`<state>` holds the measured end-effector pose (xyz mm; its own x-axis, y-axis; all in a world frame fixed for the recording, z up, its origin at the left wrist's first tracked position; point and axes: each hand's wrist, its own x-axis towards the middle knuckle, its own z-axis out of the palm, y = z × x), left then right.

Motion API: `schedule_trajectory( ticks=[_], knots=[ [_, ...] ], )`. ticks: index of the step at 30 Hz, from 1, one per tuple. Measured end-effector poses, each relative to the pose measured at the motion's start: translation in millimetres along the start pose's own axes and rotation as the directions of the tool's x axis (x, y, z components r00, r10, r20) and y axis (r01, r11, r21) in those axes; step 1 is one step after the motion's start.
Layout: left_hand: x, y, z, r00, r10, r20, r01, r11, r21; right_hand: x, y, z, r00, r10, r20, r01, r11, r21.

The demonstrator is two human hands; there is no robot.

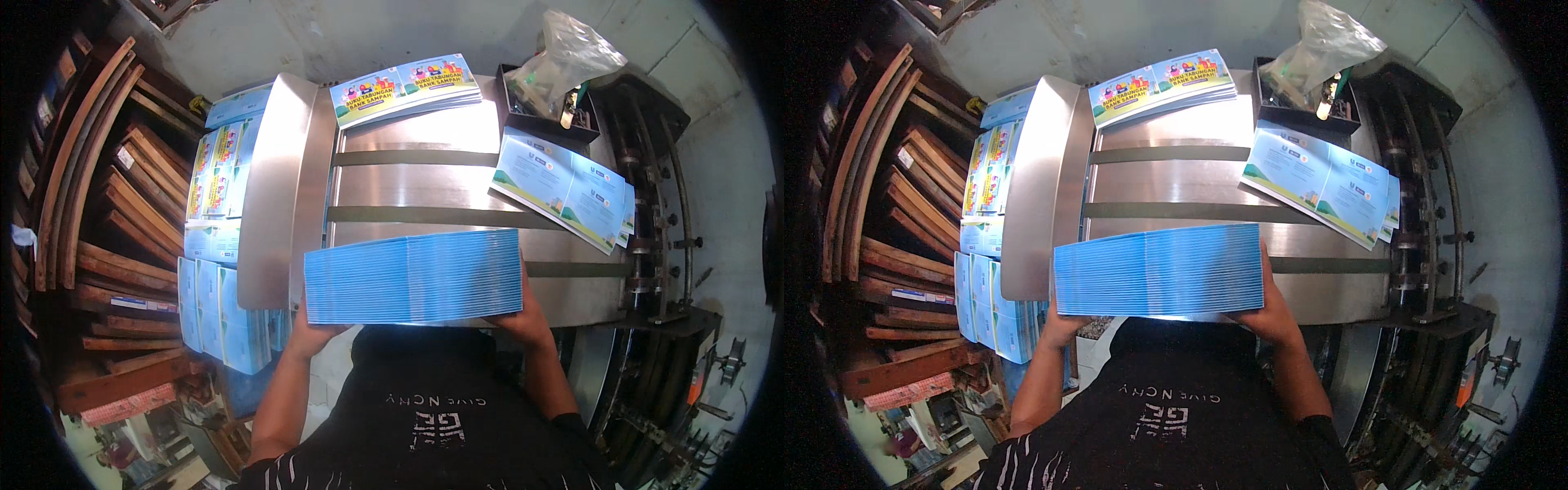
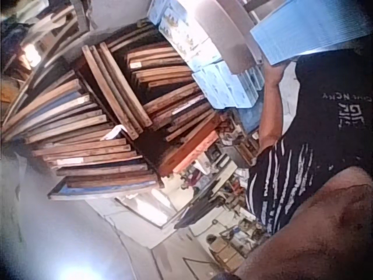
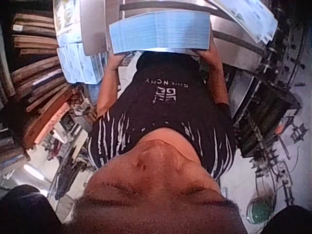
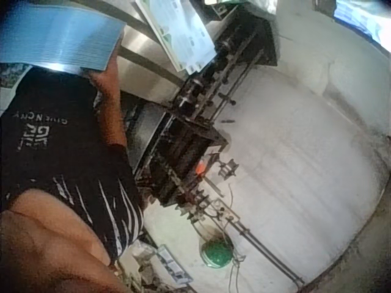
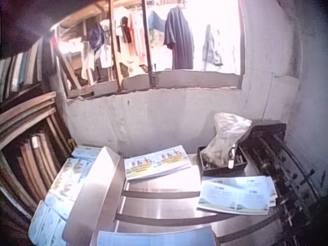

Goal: The person aligns and stacks printed paper sheets by hand, then inserts inner pages into covers and folds the booklets together on the work surface.

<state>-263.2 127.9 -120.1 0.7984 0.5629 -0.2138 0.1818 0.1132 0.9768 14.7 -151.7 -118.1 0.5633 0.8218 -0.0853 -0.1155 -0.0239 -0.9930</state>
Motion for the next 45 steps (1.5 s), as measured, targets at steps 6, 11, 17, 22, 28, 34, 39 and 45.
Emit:
schedule_trajectory(
  ticks=[6,11,17,22,28,34,39,45],
  knots=[
    [-0.8,-1.6,-0.8,1.0,-0.007,0.021,0.007,1.0,-0.004,0.3,-1.4,-1.9,1.0,-0.02,0.023,0.021,0.998,-0.061],
    [-3.5,-2.7,0.7,0.998,-0.057,-0.002,0.057,0.998,-0.012,-0.9,-7.2,-1.1,1.0,0.018,0.015,-0.017,0.997,-0.079],
    [-2.3,-9.1,-3.5,0.998,-0.048,0.037,0.051,0.996,-0.072,0.5,-1.9,-5.2,0.999,0.03,0.027,-0.028,0.997,-0.078],
    [-2.9,-7.2,-6.2,0.993,-0.112,0.045,0.113,0.994,-0.005,1.7,-10.0,0.7,1.0,0.028,0.0,-0.028,0.992,-0.123],
    [28.4,7.1,-2.5,0.999,-0.02,-0.038,0.028,0.972,0.235,3.7,-5.5,-10.0,0.99,-0.104,-0.092,0.052,0.892,-0.45],
    [81.1,44.6,23.0,0.959,-0.276,0.068,0.273,0.961,0.053,-2.8,-54.1,12.0,0.856,0.409,-0.317,-0.44,0.897,-0.03],
    [107.8,31.2,20.7,0.933,-0.357,0.05,0.343,0.921,0.186,81.9,-122.4,53.0,0.993,-0.069,-0.099,-0.07,0.337,-0.939],
    [108.7,33.2,22.6,0.919,-0.394,-0.002,0.375,0.875,0.307,139.7,-37.4,79.8,0.992,0.074,0.099,0.08,0.229,-0.97]
  ],
)
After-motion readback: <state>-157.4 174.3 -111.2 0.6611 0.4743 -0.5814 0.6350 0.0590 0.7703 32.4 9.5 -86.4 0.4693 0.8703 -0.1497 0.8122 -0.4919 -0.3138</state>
